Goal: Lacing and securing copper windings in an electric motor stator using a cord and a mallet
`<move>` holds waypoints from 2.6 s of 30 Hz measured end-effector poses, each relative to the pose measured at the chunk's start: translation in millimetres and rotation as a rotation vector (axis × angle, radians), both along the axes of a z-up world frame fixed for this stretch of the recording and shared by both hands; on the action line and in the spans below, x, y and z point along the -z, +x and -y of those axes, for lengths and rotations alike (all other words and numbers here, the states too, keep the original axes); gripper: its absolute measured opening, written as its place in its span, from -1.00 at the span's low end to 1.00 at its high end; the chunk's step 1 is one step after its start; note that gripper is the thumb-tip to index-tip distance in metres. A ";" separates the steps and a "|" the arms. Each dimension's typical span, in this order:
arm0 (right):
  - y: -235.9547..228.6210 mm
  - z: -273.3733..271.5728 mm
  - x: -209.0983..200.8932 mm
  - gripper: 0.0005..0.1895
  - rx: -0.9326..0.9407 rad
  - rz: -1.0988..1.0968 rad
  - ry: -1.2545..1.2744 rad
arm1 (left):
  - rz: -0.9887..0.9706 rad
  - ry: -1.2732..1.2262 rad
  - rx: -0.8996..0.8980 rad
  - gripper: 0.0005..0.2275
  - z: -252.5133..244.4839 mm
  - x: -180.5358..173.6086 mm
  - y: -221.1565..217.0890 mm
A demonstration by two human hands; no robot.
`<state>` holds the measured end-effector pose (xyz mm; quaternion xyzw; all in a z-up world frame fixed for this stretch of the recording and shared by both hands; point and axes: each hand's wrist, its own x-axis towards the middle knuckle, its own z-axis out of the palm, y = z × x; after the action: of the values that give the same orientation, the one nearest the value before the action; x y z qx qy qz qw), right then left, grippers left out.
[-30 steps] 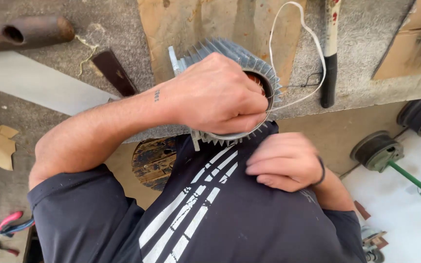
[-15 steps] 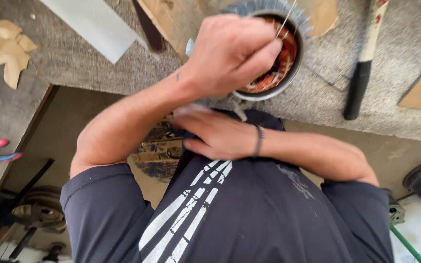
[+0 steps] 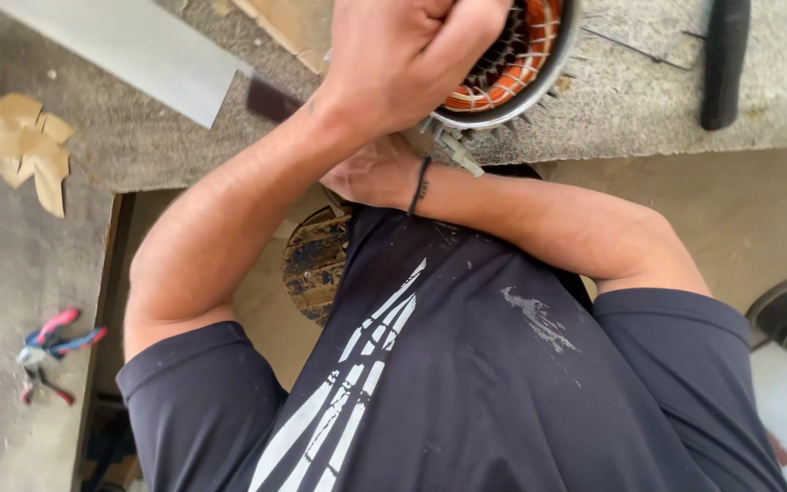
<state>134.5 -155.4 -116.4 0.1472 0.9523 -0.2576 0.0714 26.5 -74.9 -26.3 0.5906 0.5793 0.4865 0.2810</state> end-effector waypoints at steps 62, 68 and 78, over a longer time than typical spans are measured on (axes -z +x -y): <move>67.3 -175.3 -130.1 -0.43 0.323 -0.673 -0.142 | 0.011 0.451 0.194 -0.70 2.3 -0.7 -23.6; 72.5 -184.2 -125.3 -0.47 0.122 -0.710 -0.041 | 0.046 0.460 0.197 -0.71 0.3 1.5 -24.2; 59.6 -185.4 -120.3 -0.43 0.306 -0.692 -0.357 | -0.014 0.527 0.180 -0.72 -1.8 2.8 -27.8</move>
<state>194.1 29.9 3.9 0.1770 0.8277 -0.4606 -0.2674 -1.3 -73.1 -29.1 0.6958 0.3800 0.5894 0.1555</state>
